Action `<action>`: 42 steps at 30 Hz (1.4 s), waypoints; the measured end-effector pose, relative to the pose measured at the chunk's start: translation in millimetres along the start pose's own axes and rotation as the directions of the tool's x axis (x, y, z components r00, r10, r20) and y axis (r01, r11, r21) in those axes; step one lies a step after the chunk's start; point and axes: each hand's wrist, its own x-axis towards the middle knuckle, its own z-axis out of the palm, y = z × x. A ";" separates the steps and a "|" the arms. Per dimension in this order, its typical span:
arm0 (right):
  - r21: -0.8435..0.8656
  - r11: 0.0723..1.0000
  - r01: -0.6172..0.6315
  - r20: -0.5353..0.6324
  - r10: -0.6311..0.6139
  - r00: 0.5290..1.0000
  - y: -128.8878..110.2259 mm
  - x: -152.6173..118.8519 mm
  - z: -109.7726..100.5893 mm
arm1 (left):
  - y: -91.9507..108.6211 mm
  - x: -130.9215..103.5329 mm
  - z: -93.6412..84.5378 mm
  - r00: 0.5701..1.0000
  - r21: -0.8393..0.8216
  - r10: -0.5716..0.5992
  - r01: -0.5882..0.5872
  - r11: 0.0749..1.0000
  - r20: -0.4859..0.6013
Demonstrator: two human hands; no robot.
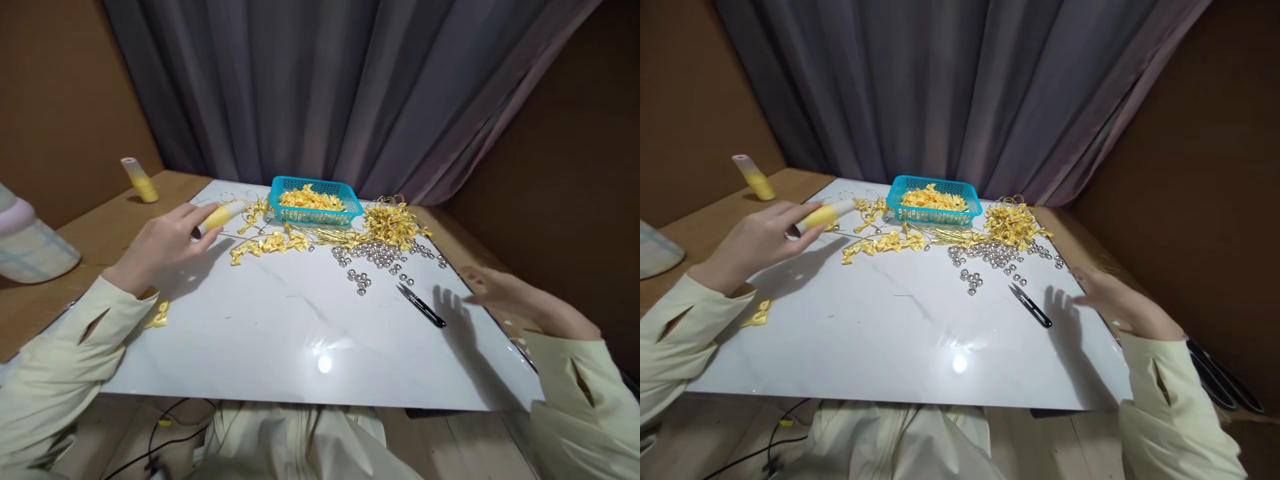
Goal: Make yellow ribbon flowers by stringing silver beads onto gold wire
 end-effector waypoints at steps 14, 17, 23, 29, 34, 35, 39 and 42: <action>0.180 0.964 -0.193 0.114 0.174 0.978 -23.5 -17.7 -12.4 | 20.1 5.9 -9.7 0.839 -0.623 -0.532 0.479 0.618 0.116; 0.156 0.981 -0.114 0.311 0.060 0.948 -43.3 -12.4 12.8 | 25.3 5.8 -11.0 0.823 -0.821 -0.479 0.482 0.307 0.305; 0.125 0.988 -0.096 0.332 0.049 0.942 -54.8 -0.2 38.0 | 30.1 4.1 -5.2 0.736 -0.804 -0.334 0.575 -0.151 0.589; 0.150 0.984 -0.096 0.307 0.046 0.951 -48.9 -0.4 44.7 | 27.2 2.6 -1.0 0.694 -0.717 -0.193 0.639 -0.278 0.693; 0.128 0.984 -0.123 0.244 0.089 0.966 -51.0 -5.8 50.9 | 28.0 1.1 -1.5 0.748 -0.780 -0.221 0.606 -0.160 0.626; 0.127 0.983 -0.135 0.244 0.101 0.964 -52.4 -6.8 52.0 | 28.8 0.7 -1.3 0.763 -0.795 -0.229 0.597 -0.108 0.605; 0.144 0.978 -0.150 0.280 0.105 0.954 -56.9 -8.8 49.3 | 32.6 -0.9 0.3 0.830 -0.848 -0.286 0.521 0.095 0.478; 0.227 0.970 -0.093 0.212 0.044 0.976 -57.8 -12.2 34.1 | 33.8 -1.3 1.1 0.854 -0.856 -0.295 0.488 0.172 0.428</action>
